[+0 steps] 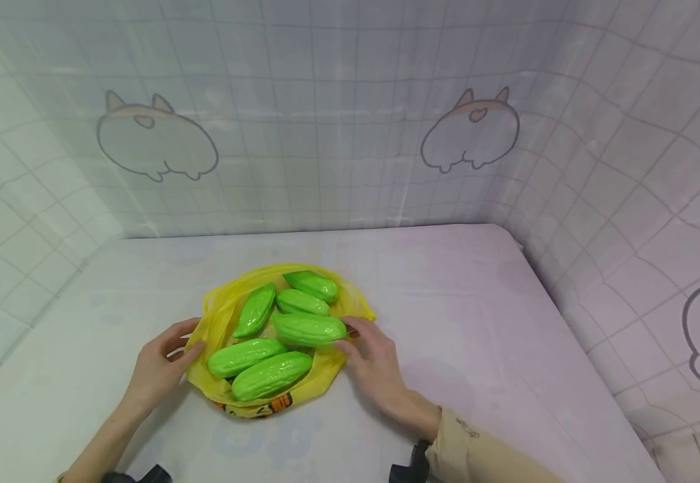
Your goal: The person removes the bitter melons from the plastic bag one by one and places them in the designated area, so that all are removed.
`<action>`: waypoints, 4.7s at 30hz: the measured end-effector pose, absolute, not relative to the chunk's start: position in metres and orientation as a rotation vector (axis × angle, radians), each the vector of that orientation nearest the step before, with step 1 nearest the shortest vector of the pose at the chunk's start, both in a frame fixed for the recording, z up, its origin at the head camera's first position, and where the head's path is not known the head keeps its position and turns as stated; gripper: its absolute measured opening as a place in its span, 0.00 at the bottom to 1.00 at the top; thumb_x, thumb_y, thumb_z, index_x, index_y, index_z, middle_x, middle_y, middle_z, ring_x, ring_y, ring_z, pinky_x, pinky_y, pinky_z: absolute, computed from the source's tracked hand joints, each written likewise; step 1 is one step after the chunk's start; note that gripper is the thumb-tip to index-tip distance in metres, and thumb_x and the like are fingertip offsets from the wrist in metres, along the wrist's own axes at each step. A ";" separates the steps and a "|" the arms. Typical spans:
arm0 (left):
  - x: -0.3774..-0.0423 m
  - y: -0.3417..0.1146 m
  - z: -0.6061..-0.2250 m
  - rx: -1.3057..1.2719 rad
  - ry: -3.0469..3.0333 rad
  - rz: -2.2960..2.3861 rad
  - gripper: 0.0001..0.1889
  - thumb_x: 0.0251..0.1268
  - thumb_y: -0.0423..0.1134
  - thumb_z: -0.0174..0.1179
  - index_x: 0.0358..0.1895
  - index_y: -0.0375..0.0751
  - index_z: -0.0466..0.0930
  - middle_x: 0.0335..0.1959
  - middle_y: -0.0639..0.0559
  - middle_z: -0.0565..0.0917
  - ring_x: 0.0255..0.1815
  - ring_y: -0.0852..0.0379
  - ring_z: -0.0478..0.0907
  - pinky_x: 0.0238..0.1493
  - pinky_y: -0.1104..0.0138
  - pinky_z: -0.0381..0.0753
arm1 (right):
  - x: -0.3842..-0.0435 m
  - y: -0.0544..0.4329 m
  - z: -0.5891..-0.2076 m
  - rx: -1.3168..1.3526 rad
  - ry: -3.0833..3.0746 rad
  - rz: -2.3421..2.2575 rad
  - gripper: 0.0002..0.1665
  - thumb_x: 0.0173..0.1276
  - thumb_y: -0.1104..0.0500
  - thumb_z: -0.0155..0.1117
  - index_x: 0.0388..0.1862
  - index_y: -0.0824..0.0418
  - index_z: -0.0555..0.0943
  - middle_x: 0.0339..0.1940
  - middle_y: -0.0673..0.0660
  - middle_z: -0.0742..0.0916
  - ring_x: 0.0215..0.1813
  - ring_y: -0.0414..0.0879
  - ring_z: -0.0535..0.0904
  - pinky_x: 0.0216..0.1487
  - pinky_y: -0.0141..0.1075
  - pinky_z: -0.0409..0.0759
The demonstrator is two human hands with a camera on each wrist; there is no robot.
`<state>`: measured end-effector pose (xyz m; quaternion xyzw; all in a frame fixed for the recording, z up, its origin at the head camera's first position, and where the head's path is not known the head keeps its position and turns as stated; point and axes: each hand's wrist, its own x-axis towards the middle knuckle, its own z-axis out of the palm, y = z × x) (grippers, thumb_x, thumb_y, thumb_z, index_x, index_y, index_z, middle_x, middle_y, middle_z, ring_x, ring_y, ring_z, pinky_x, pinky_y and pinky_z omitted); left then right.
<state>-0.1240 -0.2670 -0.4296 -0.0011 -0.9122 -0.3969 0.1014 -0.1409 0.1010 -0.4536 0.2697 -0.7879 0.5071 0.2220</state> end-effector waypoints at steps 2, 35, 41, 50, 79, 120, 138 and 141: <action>-0.124 -0.267 -0.430 -0.005 -2.695 -1.168 0.21 0.71 0.40 0.60 0.65 0.44 0.77 0.61 0.43 0.81 0.45 0.80 0.73 0.45 0.88 0.71 | -0.141 0.104 -0.454 0.743 -2.170 1.404 0.25 0.64 0.66 0.70 0.61 0.61 0.79 0.52 0.54 0.87 0.49 0.46 0.83 0.55 0.33 0.82; -0.127 -0.269 -0.438 -0.010 -2.679 -1.193 0.21 0.72 0.43 0.60 0.66 0.47 0.77 0.62 0.45 0.81 0.47 0.77 0.75 0.46 0.87 0.72 | -0.145 0.152 -0.447 0.730 -1.930 1.483 0.25 0.59 0.79 0.63 0.58 0.75 0.77 0.50 0.67 0.84 0.48 0.41 0.78 0.52 0.26 0.78; -0.126 -0.269 -0.437 -0.008 -2.675 -1.208 0.21 0.72 0.42 0.60 0.65 0.47 0.77 0.62 0.45 0.81 0.45 0.80 0.73 0.46 0.88 0.72 | -0.150 0.167 -0.454 0.678 -1.946 1.525 0.28 0.60 0.81 0.61 0.61 0.71 0.77 0.53 0.66 0.83 0.51 0.40 0.78 0.55 0.25 0.77; -0.127 -0.270 -0.439 -0.007 -2.680 -1.194 0.21 0.72 0.42 0.60 0.66 0.47 0.77 0.62 0.45 0.81 0.46 0.79 0.74 0.46 0.87 0.72 | -0.152 0.188 -0.453 0.566 -1.974 1.507 0.28 0.62 0.81 0.59 0.62 0.71 0.77 0.54 0.65 0.83 0.53 0.38 0.78 0.60 0.25 0.76; -0.126 -0.269 -0.439 -0.005 -2.671 -1.222 0.21 0.72 0.41 0.60 0.66 0.45 0.76 0.62 0.43 0.81 0.44 0.83 0.71 0.46 0.88 0.71 | -0.188 0.239 -0.453 0.291 -2.277 1.285 0.23 0.70 0.70 0.60 0.64 0.66 0.77 0.58 0.64 0.84 0.55 0.23 0.74 0.56 0.14 0.71; -0.125 -0.269 -0.437 -0.009 -2.683 -1.205 0.21 0.73 0.42 0.59 0.66 0.44 0.76 0.62 0.43 0.80 0.44 0.85 0.69 0.45 0.90 0.70 | -0.218 0.247 -0.450 0.160 -2.588 1.348 0.27 0.77 0.62 0.55 0.72 0.65 0.69 0.70 0.66 0.76 0.70 0.62 0.73 0.69 0.51 0.73; -0.125 -0.269 -0.438 -0.021 -2.673 -1.193 0.21 0.72 0.41 0.60 0.66 0.44 0.76 0.62 0.42 0.80 0.45 0.83 0.71 0.45 0.90 0.70 | -0.217 0.247 -0.450 0.109 -2.594 1.351 0.31 0.72 0.62 0.62 0.72 0.64 0.69 0.69 0.65 0.77 0.65 0.59 0.77 0.57 0.19 0.74; -0.126 -0.268 -0.438 -0.015 -2.682 -1.182 0.21 0.73 0.41 0.59 0.66 0.43 0.76 0.62 0.42 0.80 0.49 0.67 0.79 0.45 0.89 0.70 | -0.216 0.247 -0.450 0.093 -2.581 1.355 0.29 0.72 0.63 0.62 0.71 0.63 0.71 0.68 0.64 0.78 0.65 0.58 0.78 0.60 0.25 0.76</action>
